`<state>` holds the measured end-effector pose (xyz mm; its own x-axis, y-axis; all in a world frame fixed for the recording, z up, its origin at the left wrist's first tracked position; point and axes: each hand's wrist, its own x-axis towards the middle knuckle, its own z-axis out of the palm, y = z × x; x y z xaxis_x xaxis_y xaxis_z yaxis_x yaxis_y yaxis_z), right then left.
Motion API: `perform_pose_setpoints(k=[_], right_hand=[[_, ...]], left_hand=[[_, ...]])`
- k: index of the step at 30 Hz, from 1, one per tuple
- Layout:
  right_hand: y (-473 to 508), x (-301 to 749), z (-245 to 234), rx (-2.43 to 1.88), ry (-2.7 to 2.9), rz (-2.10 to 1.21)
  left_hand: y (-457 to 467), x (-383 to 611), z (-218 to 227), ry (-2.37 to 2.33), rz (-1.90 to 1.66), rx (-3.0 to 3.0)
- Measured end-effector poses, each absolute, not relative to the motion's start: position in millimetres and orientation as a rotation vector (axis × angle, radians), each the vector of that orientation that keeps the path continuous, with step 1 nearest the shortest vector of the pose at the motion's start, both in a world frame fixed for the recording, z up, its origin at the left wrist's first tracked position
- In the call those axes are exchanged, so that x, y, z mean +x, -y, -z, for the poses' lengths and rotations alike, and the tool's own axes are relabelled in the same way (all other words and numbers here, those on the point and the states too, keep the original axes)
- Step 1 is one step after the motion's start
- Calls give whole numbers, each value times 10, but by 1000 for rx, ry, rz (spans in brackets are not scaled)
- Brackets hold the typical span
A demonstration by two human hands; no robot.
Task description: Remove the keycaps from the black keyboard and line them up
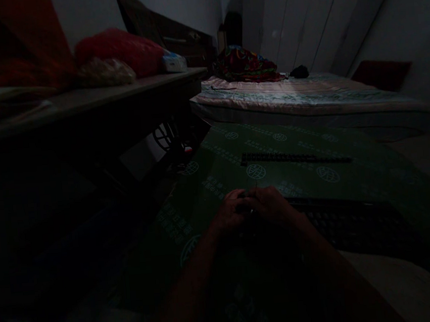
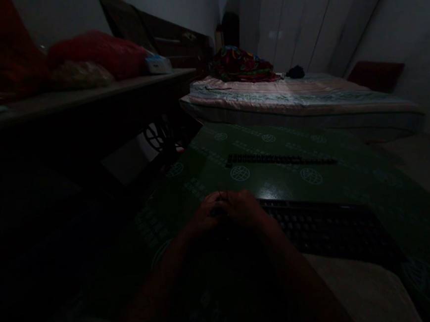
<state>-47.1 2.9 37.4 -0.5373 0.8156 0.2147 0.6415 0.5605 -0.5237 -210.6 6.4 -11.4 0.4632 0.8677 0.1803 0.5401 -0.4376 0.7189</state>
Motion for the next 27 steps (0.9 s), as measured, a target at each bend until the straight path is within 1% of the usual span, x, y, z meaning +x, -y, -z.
perform_pose_setpoints(k=[5,12,16,22,27], right_hand=[[-38,-458,-352,-1166,2310,-563],[-5,-498,-390,-1219,2436,-494],[4,-482,-354,-1235,2375,-533],[15,-522,-230,-1358,2385,-419],[4,-562,-203,-1364,2367,-394]], left_hand=[[-70,-2122,135,-1148,-747,2119],[-55,-2103,112,-1158,-753,2113],[-56,-2110,121,-1163,-745,2118],[-59,-2133,151,-1196,-737,2105],[-63,-2145,155,-1236,-720,2081]])
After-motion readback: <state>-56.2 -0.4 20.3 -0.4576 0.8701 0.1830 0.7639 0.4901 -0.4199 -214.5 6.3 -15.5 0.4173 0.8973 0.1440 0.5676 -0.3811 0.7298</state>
